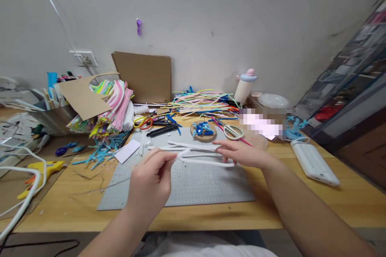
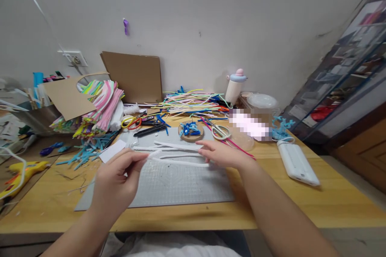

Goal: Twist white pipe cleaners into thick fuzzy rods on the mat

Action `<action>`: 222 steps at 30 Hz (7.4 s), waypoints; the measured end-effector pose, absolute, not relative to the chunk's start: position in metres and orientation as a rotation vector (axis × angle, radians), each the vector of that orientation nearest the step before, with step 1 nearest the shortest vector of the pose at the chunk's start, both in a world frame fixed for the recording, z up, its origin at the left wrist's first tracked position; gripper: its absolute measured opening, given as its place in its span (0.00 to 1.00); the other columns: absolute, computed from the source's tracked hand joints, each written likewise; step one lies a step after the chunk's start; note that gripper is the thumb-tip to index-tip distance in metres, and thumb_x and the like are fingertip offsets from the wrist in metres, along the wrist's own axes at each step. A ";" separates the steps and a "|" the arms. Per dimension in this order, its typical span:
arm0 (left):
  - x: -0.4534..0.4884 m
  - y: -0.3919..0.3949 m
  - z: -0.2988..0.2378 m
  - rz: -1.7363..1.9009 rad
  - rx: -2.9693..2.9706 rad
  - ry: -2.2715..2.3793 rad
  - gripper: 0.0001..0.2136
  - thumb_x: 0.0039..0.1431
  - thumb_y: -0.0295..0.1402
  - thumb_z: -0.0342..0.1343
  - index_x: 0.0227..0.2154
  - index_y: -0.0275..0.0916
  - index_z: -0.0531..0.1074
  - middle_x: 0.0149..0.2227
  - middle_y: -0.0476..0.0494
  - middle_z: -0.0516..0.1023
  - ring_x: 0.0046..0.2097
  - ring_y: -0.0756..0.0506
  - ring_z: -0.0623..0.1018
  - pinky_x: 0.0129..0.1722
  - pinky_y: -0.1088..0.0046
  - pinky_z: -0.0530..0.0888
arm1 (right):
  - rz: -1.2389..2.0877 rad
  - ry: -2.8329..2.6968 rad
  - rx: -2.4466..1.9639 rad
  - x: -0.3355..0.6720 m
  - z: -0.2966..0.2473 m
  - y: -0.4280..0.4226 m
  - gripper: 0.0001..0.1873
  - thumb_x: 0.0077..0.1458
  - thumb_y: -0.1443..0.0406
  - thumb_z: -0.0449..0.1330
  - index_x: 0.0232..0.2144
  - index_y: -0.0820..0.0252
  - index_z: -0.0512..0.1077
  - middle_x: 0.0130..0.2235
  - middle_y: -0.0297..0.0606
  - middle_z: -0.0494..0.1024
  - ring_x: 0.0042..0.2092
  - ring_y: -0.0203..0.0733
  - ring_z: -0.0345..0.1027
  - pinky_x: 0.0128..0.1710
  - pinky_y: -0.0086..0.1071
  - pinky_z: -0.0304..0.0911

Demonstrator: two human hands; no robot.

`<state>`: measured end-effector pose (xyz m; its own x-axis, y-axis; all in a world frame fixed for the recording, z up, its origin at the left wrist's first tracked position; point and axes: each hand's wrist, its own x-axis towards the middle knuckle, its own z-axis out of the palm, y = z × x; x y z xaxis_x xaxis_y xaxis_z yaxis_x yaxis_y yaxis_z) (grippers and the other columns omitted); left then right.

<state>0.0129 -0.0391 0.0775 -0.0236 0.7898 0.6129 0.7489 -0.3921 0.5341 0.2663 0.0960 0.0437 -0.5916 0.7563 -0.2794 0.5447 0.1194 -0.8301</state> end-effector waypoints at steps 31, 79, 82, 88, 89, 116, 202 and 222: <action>0.056 0.128 0.210 1.956 0.257 1.013 0.07 0.54 0.21 0.46 0.23 0.37 0.61 0.17 0.57 0.60 0.14 0.59 0.59 0.16 0.87 0.61 | 1.234 -1.803 -0.832 0.146 0.139 0.099 0.13 0.58 0.64 0.50 0.43 0.60 0.69 0.34 0.38 0.75 0.30 0.34 0.68 0.32 0.31 0.63; 0.013 -0.023 0.045 0.860 2.114 1.479 0.06 0.55 0.33 0.53 0.29 0.43 0.76 0.28 0.47 0.79 0.31 0.48 0.76 0.31 0.74 0.67 | 1.150 -2.213 -1.024 0.200 0.053 0.004 0.14 0.56 0.67 0.51 0.38 0.53 0.76 0.34 0.33 0.79 0.35 0.38 0.70 0.33 0.28 0.60; 0.015 -0.024 0.041 0.899 2.136 1.518 0.06 0.55 0.33 0.53 0.28 0.44 0.76 0.27 0.47 0.79 0.30 0.48 0.76 0.30 0.74 0.68 | 1.146 -2.216 -1.033 0.200 0.051 0.006 0.15 0.56 0.68 0.51 0.38 0.52 0.76 0.34 0.32 0.79 0.35 0.38 0.70 0.33 0.28 0.61; 0.017 -0.023 0.032 0.931 2.128 1.592 0.07 0.55 0.33 0.53 0.28 0.43 0.76 0.27 0.47 0.79 0.30 0.47 0.77 0.31 0.74 0.68 | 1.103 -2.253 -1.075 0.195 0.046 0.010 0.14 0.56 0.67 0.51 0.36 0.54 0.77 0.32 0.33 0.79 0.33 0.37 0.69 0.32 0.28 0.60; 0.016 -0.023 0.032 0.913 2.107 1.603 0.07 0.55 0.33 0.53 0.27 0.43 0.76 0.27 0.47 0.80 0.30 0.47 0.76 0.30 0.74 0.68 | 1.105 -2.262 -1.071 0.195 0.045 0.011 0.14 0.56 0.67 0.51 0.36 0.54 0.77 0.32 0.33 0.79 0.33 0.37 0.69 0.32 0.28 0.60; -0.014 -0.031 0.018 0.768 1.784 1.825 0.11 0.54 0.40 0.52 0.28 0.42 0.76 0.26 0.49 0.79 0.29 0.47 0.76 0.30 0.73 0.69 | 1.050 -2.305 -1.267 0.254 0.014 0.032 0.10 0.55 0.62 0.53 0.31 0.56 0.74 0.32 0.34 0.78 0.35 0.38 0.68 0.34 0.28 0.58; 0.025 -0.017 0.093 1.601 1.823 1.495 0.17 0.56 0.31 0.52 0.50 0.43 0.63 0.46 0.42 0.70 0.45 0.46 0.70 0.44 0.68 0.67 | 1.275 -1.141 -0.525 0.231 0.258 0.074 0.27 0.55 0.65 0.33 0.16 0.69 0.64 0.12 0.18 0.55 0.13 0.15 0.43 0.16 0.26 0.34; 0.079 0.058 0.098 1.085 1.765 1.309 0.10 0.56 0.38 0.47 0.25 0.37 0.66 0.20 0.51 0.68 0.22 0.52 0.66 0.22 0.78 0.61 | 1.653 -0.238 -0.313 0.195 0.100 0.080 0.15 0.62 0.69 0.46 0.26 0.58 0.67 0.26 0.27 0.73 0.33 0.28 0.71 0.42 0.30 0.66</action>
<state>0.0794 0.0584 0.0980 0.1477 0.9634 0.2237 0.3992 -0.2650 0.8777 0.1946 0.0799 0.1000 -0.0893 0.9940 -0.0630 -0.9357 -0.1054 -0.3366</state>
